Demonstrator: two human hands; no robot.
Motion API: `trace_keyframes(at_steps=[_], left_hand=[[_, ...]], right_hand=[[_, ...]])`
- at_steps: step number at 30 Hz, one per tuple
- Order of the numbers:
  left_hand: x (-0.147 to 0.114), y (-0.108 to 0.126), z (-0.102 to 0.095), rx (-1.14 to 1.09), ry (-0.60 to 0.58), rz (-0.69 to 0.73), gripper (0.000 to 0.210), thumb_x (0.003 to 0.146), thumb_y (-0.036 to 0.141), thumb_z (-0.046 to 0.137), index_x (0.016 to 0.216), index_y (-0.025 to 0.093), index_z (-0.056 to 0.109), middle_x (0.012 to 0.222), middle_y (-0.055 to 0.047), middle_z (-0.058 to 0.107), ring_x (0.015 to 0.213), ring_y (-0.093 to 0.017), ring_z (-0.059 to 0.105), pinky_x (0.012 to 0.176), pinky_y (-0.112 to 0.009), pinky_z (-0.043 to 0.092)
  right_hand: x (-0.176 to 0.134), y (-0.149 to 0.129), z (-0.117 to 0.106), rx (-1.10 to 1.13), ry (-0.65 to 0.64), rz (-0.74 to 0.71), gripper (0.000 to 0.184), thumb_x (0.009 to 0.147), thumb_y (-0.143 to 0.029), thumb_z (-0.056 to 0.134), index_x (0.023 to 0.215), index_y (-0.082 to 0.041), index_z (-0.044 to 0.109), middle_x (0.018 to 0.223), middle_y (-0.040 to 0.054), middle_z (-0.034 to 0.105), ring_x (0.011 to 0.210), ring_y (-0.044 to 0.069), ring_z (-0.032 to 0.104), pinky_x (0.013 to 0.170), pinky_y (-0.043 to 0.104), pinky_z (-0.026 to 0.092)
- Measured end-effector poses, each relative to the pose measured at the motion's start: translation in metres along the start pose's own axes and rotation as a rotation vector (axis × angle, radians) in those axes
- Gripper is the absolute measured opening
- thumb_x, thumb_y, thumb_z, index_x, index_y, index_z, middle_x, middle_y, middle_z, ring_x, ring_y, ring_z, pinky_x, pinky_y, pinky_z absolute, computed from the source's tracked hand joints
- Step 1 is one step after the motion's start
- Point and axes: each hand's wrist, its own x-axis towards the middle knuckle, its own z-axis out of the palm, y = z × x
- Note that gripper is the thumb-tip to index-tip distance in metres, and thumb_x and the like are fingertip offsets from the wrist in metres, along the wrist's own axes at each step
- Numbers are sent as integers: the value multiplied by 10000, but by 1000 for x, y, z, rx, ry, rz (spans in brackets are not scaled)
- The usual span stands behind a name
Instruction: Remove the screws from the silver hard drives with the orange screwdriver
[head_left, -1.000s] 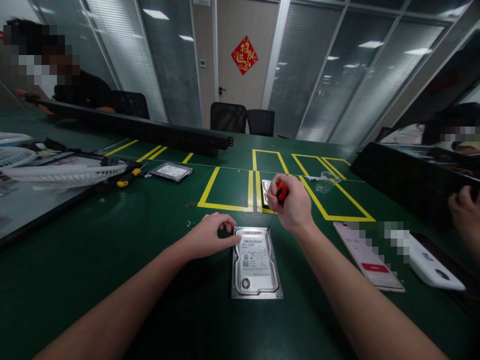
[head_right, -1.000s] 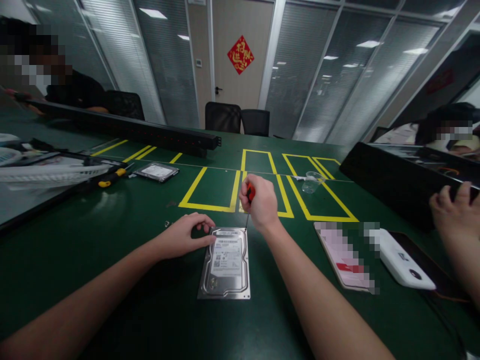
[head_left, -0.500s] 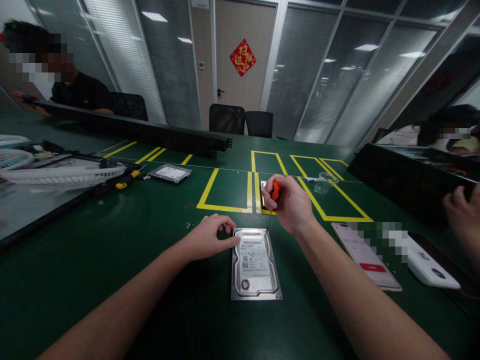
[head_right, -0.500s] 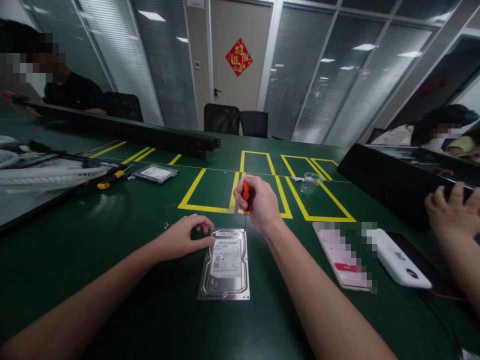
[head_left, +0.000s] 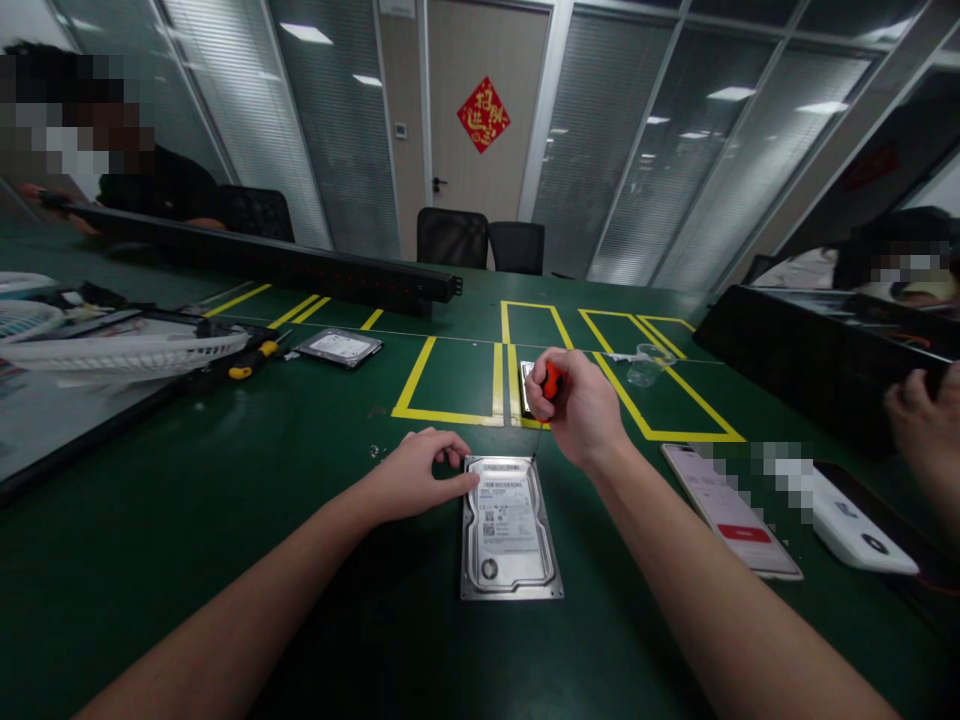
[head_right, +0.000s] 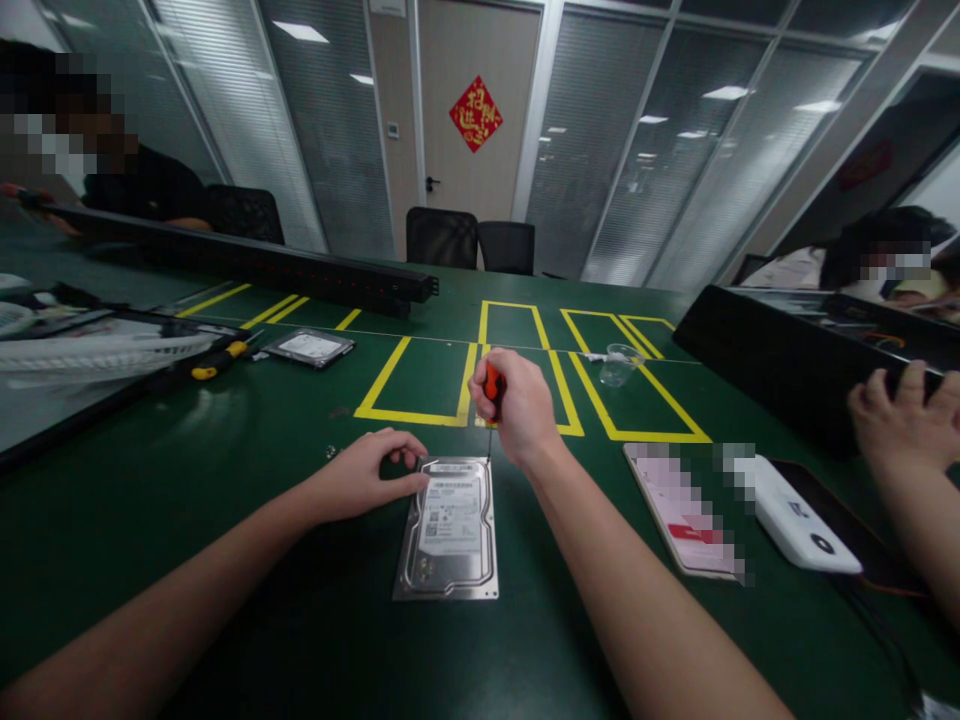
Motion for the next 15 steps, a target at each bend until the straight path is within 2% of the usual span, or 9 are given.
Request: trace_keyframes(at_steps=[9, 11, 15], left_hand=[[0, 0, 0, 1, -6, -9, 400, 856, 559, 687, 1072, 224, 709, 996, -47, 707, 956, -243, 624, 816, -348, 444], [0, -1, 0, 1, 0, -7, 399, 857, 557, 686, 1073, 223, 709, 994, -45, 706, 951, -241, 625, 815, -347, 445], [1, -2, 1, -4, 8, 8, 400, 860, 565, 685, 1061, 221, 706, 990, -43, 704, 945, -239, 628, 811, -346, 448]], right_hand=[[1, 3, -2, -11, 12, -28, 247, 863, -283, 500, 640, -200, 569, 491, -29, 482, 410, 97, 344, 427, 258, 248], [2, 3, -3, -55, 19, -38, 251, 870, -288, 489, 649, -203, 575, 499, -22, 515, 417, 103, 396, 430, 256, 285], [1, 4, -1, -117, 27, -65, 250, 879, -291, 500, 666, -198, 592, 619, 27, 666, 502, 132, 590, 472, 258, 403]])
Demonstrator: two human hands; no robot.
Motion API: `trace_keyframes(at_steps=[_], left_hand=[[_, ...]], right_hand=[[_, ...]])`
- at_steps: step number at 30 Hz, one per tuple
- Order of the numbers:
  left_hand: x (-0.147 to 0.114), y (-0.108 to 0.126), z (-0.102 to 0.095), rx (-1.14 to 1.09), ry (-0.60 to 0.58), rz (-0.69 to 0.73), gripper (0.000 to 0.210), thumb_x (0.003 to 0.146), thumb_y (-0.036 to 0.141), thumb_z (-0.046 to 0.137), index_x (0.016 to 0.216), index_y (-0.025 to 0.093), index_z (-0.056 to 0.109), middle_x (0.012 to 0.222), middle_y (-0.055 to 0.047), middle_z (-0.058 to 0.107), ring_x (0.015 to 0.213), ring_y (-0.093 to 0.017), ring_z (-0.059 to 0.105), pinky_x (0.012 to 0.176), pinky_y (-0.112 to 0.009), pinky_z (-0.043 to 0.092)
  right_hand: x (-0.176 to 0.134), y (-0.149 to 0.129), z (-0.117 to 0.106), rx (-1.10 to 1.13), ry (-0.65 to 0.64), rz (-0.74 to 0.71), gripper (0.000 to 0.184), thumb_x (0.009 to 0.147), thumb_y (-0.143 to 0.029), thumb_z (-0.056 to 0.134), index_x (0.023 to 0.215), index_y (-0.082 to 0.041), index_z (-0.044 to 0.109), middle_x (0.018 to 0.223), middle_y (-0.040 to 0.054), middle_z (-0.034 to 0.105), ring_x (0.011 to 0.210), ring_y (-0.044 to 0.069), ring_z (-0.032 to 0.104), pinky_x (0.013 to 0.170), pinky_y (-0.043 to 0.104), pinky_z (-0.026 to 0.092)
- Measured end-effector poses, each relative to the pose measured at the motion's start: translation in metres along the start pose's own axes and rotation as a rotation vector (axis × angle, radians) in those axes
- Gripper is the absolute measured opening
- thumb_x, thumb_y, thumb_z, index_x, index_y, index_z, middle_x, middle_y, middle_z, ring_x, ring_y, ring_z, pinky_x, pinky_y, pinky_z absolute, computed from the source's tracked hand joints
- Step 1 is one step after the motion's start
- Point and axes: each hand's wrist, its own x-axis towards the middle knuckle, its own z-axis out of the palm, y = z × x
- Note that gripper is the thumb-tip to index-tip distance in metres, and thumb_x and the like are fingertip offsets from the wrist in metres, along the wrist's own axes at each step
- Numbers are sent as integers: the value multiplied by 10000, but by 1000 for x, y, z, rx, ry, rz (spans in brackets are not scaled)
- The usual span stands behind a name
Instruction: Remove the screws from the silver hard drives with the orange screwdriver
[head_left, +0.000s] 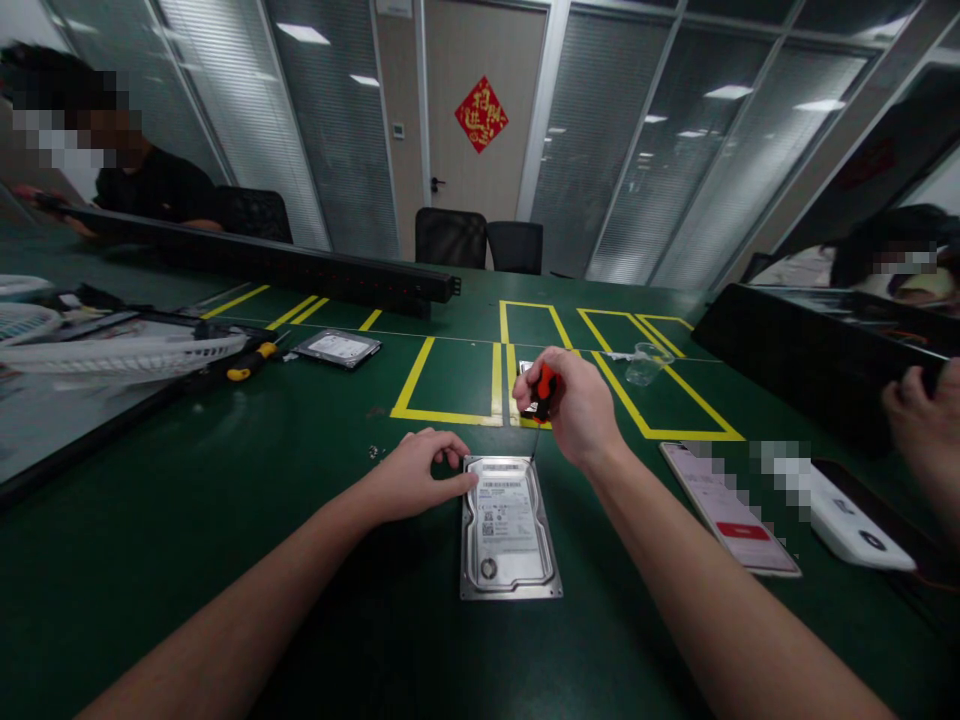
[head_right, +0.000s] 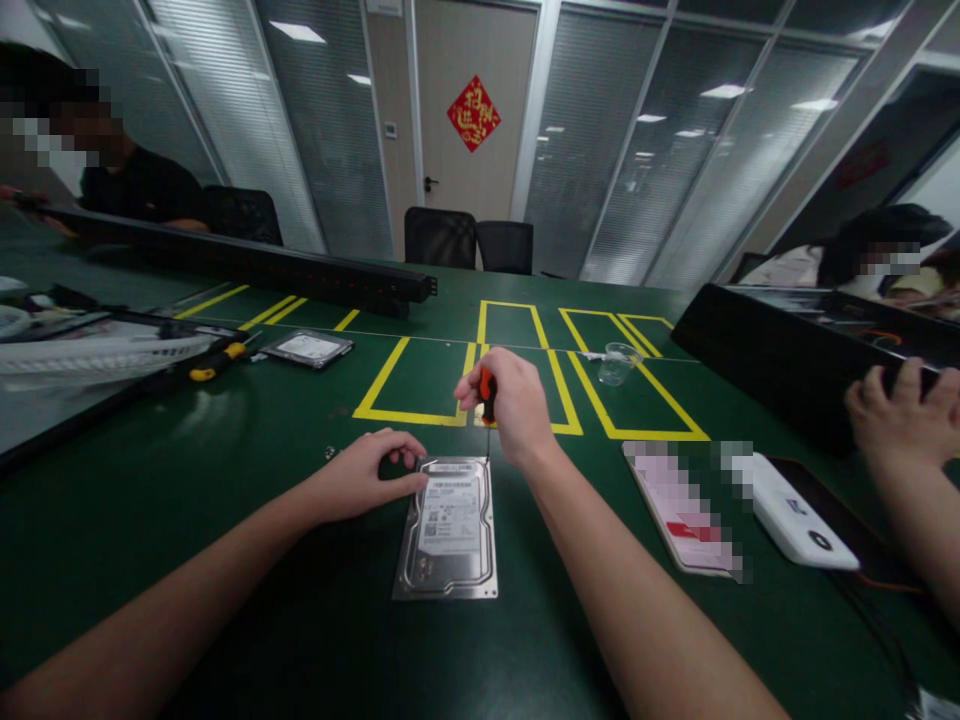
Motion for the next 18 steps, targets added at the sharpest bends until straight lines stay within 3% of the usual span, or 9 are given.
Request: trace_keyframes(at_steps=[6, 13, 18], left_hand=[[0, -1, 0, 1, -2, -8, 399, 855, 565, 694, 1061, 223, 704, 988, -39, 702, 947, -238, 626, 815, -349, 443], [1, -3, 0, 11, -11, -15, 421, 863, 590, 682, 1085, 234, 705, 995, -37, 699, 955, -241, 618, 814, -357, 434], [0, -3, 0, 7, -10, -7, 414, 863, 587, 681, 1079, 234, 702, 997, -34, 698, 954, -240, 620, 816, -355, 435]], right_hand=[[-1, 4, 0, 46, 3, -35, 208, 890, -298, 546, 697, -219, 538, 646, 12, 690, 423, 123, 553, 406, 262, 362], [1, 4, -2, 99, 84, -19, 162, 874, -277, 597, 735, -233, 526, 528, -58, 508, 409, 98, 401, 410, 243, 267], [3, 2, -2, 150, 111, 27, 317, 925, -399, 516, 693, -203, 607, 551, -34, 463, 434, 95, 365, 435, 254, 293]])
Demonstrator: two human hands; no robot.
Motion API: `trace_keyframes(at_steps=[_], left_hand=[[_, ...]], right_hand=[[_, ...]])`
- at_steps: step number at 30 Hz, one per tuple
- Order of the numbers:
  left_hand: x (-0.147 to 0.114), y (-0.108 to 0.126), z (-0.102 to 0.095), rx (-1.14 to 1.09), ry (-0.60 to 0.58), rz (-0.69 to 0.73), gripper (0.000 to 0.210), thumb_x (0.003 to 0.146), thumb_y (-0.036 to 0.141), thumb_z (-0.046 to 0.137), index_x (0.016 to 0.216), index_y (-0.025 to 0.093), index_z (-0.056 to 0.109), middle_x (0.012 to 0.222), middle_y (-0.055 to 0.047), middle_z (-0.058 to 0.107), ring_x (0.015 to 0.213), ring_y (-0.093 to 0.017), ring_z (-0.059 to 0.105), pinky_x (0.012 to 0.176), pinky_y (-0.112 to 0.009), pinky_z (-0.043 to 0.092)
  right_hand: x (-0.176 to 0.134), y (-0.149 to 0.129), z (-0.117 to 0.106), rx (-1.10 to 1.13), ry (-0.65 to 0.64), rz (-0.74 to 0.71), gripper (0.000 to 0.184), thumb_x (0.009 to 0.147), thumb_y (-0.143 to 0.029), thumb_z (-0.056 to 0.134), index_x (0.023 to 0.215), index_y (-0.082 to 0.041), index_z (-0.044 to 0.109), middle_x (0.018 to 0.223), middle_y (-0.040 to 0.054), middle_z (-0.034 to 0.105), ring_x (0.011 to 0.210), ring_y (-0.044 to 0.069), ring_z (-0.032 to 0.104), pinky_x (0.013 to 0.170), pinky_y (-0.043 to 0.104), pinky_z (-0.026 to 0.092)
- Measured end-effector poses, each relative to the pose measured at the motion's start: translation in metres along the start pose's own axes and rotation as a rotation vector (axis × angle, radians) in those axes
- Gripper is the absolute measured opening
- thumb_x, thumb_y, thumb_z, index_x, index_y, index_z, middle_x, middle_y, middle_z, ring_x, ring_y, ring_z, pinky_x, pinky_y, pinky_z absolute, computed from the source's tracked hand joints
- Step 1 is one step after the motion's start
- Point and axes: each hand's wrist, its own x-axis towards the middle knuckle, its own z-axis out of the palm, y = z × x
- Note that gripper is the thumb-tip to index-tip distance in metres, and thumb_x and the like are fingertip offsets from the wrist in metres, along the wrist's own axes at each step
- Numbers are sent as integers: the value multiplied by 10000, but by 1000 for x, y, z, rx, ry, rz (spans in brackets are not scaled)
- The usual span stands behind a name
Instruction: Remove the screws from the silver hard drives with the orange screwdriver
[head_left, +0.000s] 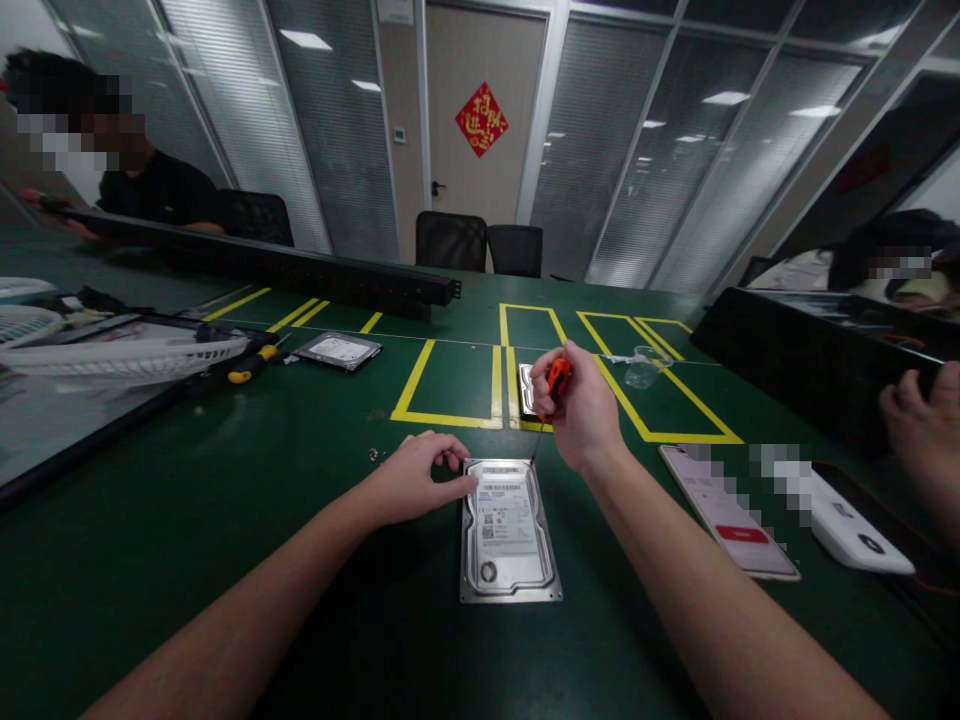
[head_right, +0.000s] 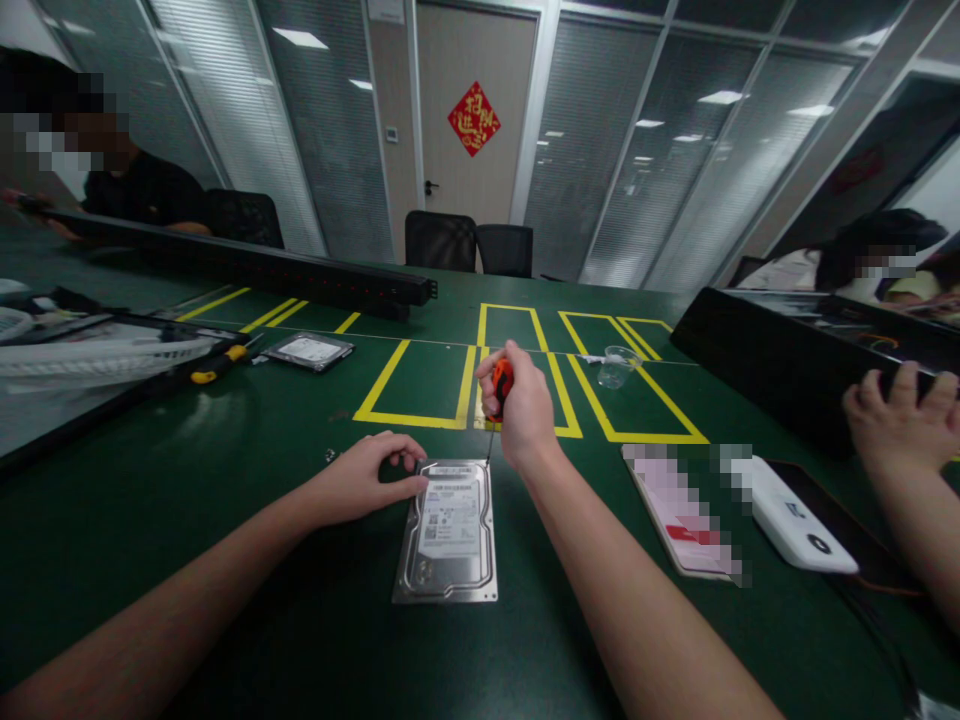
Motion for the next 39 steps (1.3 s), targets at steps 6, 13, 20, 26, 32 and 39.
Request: trace_keyframes(at_steps=[6, 13, 20, 26, 32, 39], left_hand=[[0, 4, -2, 3, -4, -17, 400, 853, 557, 691, 1064, 218, 705, 983, -40, 695, 949, -240, 620, 809, -349, 437], [0, 3, 0, -2, -3, -9, 403, 854, 557, 691, 1073, 219, 710, 984, -44, 698, 940, -240, 621, 791, -345, 436], [0, 3, -1, -4, 0, -13, 399, 857, 559, 686, 1078, 229, 712, 986, -45, 701, 946, -242, 620, 802, -348, 439], [-1, 6, -2, -5, -8, -25, 407, 852, 562, 683, 1077, 225, 716, 997, -50, 704, 955, -249, 618, 813, -358, 444], [-1, 4, -2, -12, -8, -23, 427, 860, 589, 676, 1093, 233, 713, 1006, -49, 701, 956, -248, 621, 794, -351, 443], [0, 2, 0, -7, 6, -7, 406, 858, 563, 692, 1077, 222, 710, 988, -44, 698, 937, -237, 621, 793, -344, 439]], right_hand=[[1, -3, -6, -130, 61, 48, 249, 878, -351, 559, 704, -188, 630, 614, 18, 602, 534, 138, 543, 474, 262, 379], [-6, 3, -8, -17, -33, -67, 208, 936, -339, 533, 762, -225, 549, 603, -23, 615, 451, 116, 473, 466, 262, 340], [-10, 6, -9, -94, -101, -85, 253, 948, -373, 574, 756, -212, 609, 618, -27, 547, 498, 107, 447, 483, 260, 332], [-8, 5, -6, -68, -67, -62, 203, 864, -304, 699, 763, -235, 536, 674, -36, 609, 485, 100, 480, 472, 259, 310], [-9, -2, -4, -15, -120, -15, 291, 923, -422, 535, 739, -211, 614, 611, -29, 525, 460, 94, 365, 467, 261, 297], [-7, 1, -6, -131, -16, -66, 154, 854, -288, 656, 732, -202, 621, 628, -2, 613, 570, 133, 561, 516, 257, 383]])
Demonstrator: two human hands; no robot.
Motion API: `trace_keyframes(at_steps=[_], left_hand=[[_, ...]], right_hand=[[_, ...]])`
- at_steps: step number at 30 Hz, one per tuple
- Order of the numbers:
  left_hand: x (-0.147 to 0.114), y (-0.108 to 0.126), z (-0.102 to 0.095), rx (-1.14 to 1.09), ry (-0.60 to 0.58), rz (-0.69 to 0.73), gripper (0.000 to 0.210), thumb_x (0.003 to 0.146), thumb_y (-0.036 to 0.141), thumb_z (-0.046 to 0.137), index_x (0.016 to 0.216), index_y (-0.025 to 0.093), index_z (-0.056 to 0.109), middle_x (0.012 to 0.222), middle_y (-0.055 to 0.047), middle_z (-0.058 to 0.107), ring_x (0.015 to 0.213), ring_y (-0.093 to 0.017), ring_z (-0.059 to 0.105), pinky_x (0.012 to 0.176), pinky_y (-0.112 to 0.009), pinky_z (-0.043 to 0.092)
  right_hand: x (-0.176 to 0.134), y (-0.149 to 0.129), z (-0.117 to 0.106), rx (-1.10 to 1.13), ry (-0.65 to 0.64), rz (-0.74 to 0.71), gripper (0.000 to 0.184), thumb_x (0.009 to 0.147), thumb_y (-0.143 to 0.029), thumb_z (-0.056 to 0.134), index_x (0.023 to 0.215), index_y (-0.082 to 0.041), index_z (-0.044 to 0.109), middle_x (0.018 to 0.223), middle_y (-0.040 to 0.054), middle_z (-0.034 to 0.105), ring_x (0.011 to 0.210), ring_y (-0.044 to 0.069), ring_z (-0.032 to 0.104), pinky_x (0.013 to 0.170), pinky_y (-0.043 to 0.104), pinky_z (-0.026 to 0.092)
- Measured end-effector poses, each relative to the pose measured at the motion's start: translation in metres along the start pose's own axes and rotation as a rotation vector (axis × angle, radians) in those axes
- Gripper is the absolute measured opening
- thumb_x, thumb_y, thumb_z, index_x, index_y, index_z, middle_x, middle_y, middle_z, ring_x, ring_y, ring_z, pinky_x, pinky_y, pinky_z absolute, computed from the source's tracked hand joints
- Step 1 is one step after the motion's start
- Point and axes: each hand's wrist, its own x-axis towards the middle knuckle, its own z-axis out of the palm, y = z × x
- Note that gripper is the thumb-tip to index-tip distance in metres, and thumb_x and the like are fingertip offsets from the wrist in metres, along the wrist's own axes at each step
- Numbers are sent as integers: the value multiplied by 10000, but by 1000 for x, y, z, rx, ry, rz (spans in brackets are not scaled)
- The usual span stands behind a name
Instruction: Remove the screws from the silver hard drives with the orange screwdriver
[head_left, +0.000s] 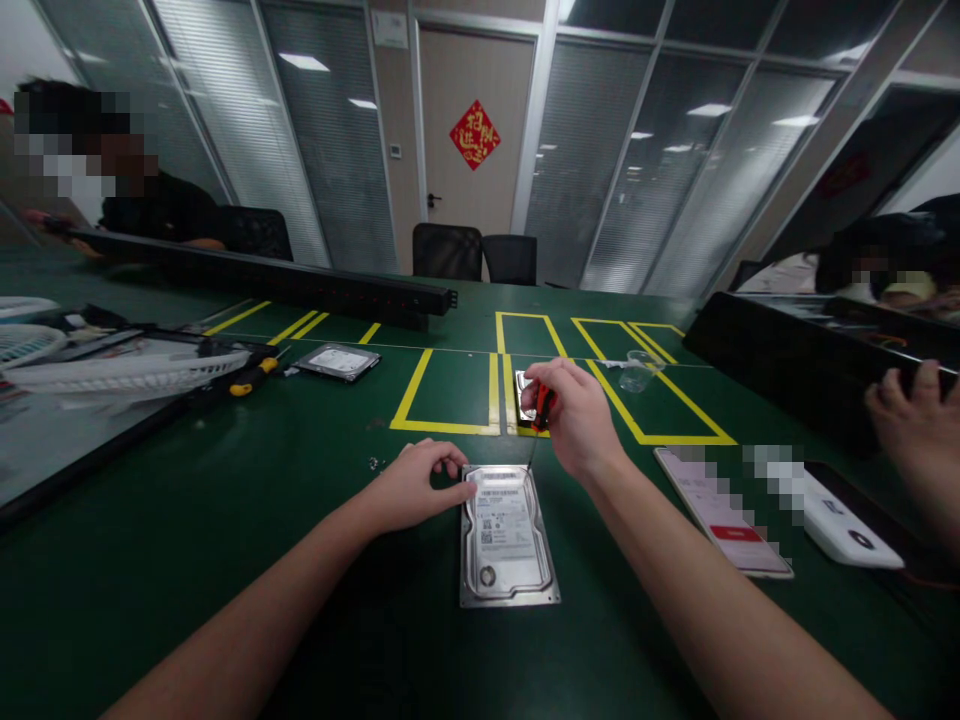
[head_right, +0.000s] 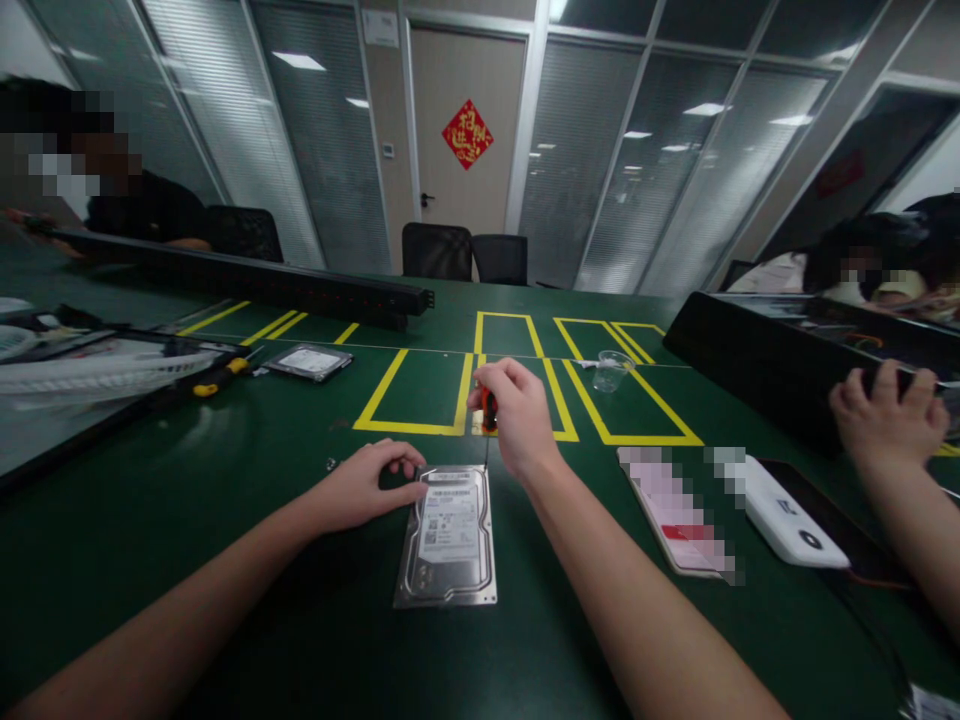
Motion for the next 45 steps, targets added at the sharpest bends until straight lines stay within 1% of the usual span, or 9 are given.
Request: trace_keyframes(at_steps=[4, 8, 11, 17, 21, 27, 35, 42, 45], left_hand=[[0, -1, 1, 1, 3, 7, 397, 864, 567, 685, 1069, 228, 711, 983, -41, 697, 933, -236, 620, 794, -344, 438], [0, 0, -1, 5, -7, 6, 404, 865, 575, 679, 1074, 231, 708, 987, -43, 701, 942, -240, 619, 797, -343, 436], [0, -1, -1, 5, -12, 3, 421, 865, 587, 677, 1085, 228, 708, 999, -49, 700, 946, -242, 618, 795, -345, 435], [0, -1, 0, 4, -7, 6, 414, 863, 580, 678, 1082, 230, 709, 995, -48, 704, 949, -242, 620, 812, -350, 439], [0, 1, -1, 8, -5, 3, 402, 859, 566, 686, 1075, 228, 708, 989, -43, 700, 944, -240, 621, 806, -346, 439], [0, 2, -2, 17, -10, 4, 397, 859, 567, 681, 1065, 229, 708, 991, -47, 702, 947, -244, 617, 814, -354, 442], [-1, 2, -2, 11, -14, -11, 408, 859, 579, 681, 1079, 236, 709, 1004, -46, 705, 965, -251, 617, 831, -362, 442], [-1, 3, -3, 4, -18, -17, 410, 864, 590, 682, 1076, 240, 713, 1005, -44, 702, 965, -254, 616, 816, -360, 439], [-1, 3, -2, 6, -18, -18, 409, 864, 587, 682, 1073, 237, 714, 1004, -46, 702, 966, -253, 615, 813, -355, 438]], right_hand=[[-1, -2, 3, 85, -26, 21, 161, 810, -221, 686, 738, -221, 542, 707, -31, 635, 458, 85, 477, 457, 253, 304], [-1, -5, 3, 119, -70, 27, 204, 891, -352, 592, 738, -217, 588, 666, -32, 568, 445, 80, 393, 454, 263, 281], [-1, -3, 1, 79, -93, 16, 326, 930, -382, 491, 705, -202, 644, 548, -26, 481, 468, 107, 408, 481, 271, 322], [0, -2, 2, -16, 22, 29, 134, 837, -294, 663, 742, -210, 620, 632, 4, 631, 548, 130, 557, 491, 258, 370], [-1, -4, 6, 69, 15, 28, 196, 803, -250, 706, 727, -230, 527, 687, -33, 630, 457, 89, 480, 443, 255, 288], [0, -1, 2, 56, -51, 15, 326, 923, -376, 481, 693, -210, 642, 488, -28, 460, 459, 121, 411, 478, 275, 323], [0, -1, 3, 3, 28, 39, 146, 822, -298, 688, 740, -226, 591, 575, -17, 599, 477, 121, 507, 446, 256, 317], [0, 0, 2, 34, -19, -24, 373, 945, -377, 460, 697, -201, 675, 502, -9, 482, 465, 121, 427, 480, 286, 333], [0, 1, 1, -1, 37, -6, 253, 884, -341, 552, 706, -201, 665, 555, 2, 549, 499, 125, 468, 477, 275, 346]])
